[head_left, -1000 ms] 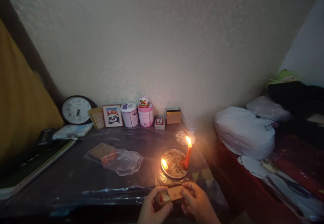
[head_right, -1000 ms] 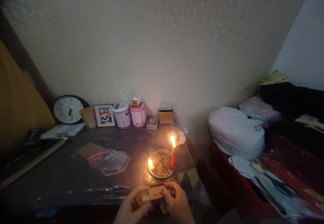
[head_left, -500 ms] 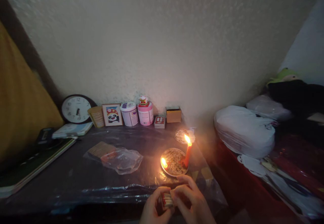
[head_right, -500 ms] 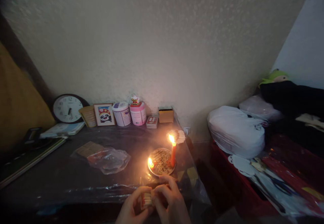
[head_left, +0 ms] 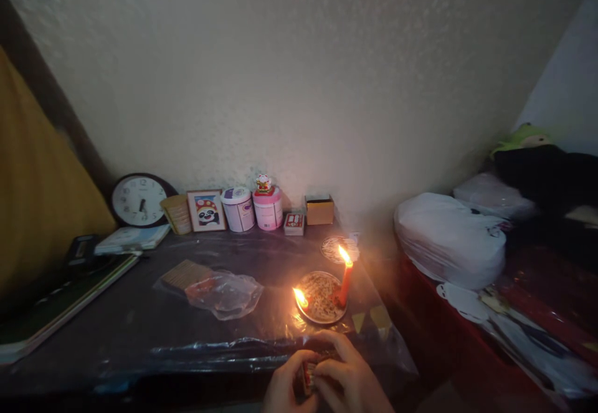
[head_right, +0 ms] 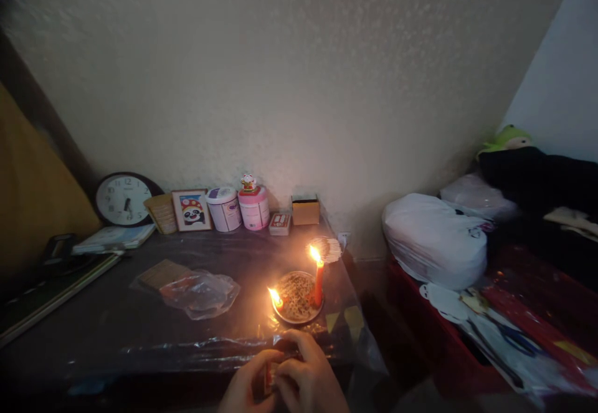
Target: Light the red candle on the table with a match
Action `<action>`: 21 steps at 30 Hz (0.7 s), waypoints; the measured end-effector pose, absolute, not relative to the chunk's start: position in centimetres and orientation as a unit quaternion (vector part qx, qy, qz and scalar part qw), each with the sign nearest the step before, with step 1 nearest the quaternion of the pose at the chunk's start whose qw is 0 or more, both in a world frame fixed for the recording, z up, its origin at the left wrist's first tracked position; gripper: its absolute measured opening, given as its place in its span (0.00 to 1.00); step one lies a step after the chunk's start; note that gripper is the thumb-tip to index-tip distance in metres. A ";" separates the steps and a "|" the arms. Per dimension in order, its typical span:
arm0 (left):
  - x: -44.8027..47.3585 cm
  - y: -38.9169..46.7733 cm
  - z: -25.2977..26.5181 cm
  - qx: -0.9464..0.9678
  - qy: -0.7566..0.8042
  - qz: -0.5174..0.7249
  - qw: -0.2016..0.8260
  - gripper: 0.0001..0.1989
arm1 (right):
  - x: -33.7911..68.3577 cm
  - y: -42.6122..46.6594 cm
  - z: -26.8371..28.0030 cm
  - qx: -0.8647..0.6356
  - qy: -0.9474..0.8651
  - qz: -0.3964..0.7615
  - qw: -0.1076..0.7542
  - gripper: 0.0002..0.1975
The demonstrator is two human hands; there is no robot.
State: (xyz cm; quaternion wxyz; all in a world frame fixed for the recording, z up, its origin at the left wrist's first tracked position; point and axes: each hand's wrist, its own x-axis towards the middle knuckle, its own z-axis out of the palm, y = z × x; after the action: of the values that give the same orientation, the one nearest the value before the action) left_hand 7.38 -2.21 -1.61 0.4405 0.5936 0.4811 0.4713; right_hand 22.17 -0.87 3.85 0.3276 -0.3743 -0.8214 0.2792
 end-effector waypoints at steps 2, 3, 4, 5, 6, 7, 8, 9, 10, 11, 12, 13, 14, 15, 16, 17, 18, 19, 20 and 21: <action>7.4 -2.2 -1.5 0.595 0.476 0.464 0.451 0.15 | 22.2 -0.8 3.5 -0.375 -0.826 0.265 0.327 0.11; 7.4 -2.1 -1.5 0.594 0.474 0.464 0.456 0.14 | 22.2 -0.8 3.4 -0.375 -0.826 0.261 0.330 0.11; 7.4 -2.1 -1.6 0.591 0.472 0.465 0.460 0.14 | 22.2 -0.8 3.3 -0.374 -0.826 0.259 0.334 0.11; 7.4 -2.0 -1.7 0.588 0.468 0.467 0.465 0.14 | 22.2 -0.7 3.3 -0.373 -0.825 0.259 0.336 0.11; 7.4 -2.0 -1.8 0.587 0.467 0.468 0.467 0.13 | 22.2 -0.7 3.3 -0.372 -0.824 0.261 0.337 0.11; 7.4 -1.9 -1.9 0.587 0.465 0.469 0.469 0.13 | 22.2 -0.7 3.3 -0.372 -0.824 0.264 0.336 0.10; 7.5 -1.9 -2.0 0.588 0.462 0.470 0.470 0.13 | 22.1 -0.7 3.3 -0.372 -0.823 0.269 0.335 0.10; 7.5 -1.9 -2.0 0.590 0.459 0.471 0.469 0.12 | 22.1 -0.8 3.3 -0.373 -0.820 0.276 0.334 0.10; 7.5 -2.0 -2.0 0.593 0.459 0.470 0.467 0.11 | 21.9 -0.9 3.4 -0.374 -0.816 0.285 0.336 0.10; 7.6 -2.0 -1.9 0.596 0.463 0.465 0.463 0.10 | 21.8 -1.0 3.5 -0.376 -0.809 0.298 0.341 0.09; 7.6 -2.0 -1.9 0.599 0.468 0.459 0.460 0.08 | 21.6 -1.2 3.7 -0.378 -0.799 0.316 0.345 0.09; 7.7 -2.1 -1.9 0.598 0.471 0.456 0.461 0.06 | 21.5 -1.4 3.9 -0.380 -0.785 0.339 0.353 0.08; 7.7 -2.1 -2.0 0.594 0.470 0.456 0.467 0.05 | 21.3 -1.5 4.1 -0.383 -0.766 0.363 0.367 0.08; 7.7 -2.1 -2.0 0.587 0.464 0.459 0.478 0.04 | 21.2 -1.6 4.4 -0.388 -0.741 0.386 0.388 0.07; 7.8 -2.1 -2.1 0.581 0.453 0.465 0.491 0.05 | 21.2 -1.6 4.6 -0.396 -0.712 0.406 0.413 0.07; 7.8 -2.1 -2.3 0.570 0.437 0.474 0.509 0.08 | 21.3 -1.5 4.8 -0.408 -0.678 0.424 0.440 0.07; 7.8 -2.1 -2.4 0.554 0.419 0.484 0.532 0.12 | 21.4 -1.3 4.8 -0.424 -0.640 0.439 0.467 0.07; 7.8 -2.1 -2.5 0.535 0.400 0.492 0.559 0.15 | 21.7 -1.0 4.8 -0.441 -0.600 0.454 0.489 0.08; 7.8 -2.1 -2.6 0.511 0.378 0.499 0.589 0.18 | 22.0 -0.6 4.6 -0.456 -0.559 0.474 0.506 0.10; 7.8 -2.1 -2.7 0.483 0.355 0.506 0.620 0.19 | 22.3 -0.2 4.3 -0.464 -0.519 0.497 0.517 0.11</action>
State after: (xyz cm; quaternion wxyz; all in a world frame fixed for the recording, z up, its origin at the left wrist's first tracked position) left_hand 7.84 -2.06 -2.66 0.6199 0.4834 0.3551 0.5060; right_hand 22.29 -0.19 4.31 0.5175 -0.4644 -0.5188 0.4974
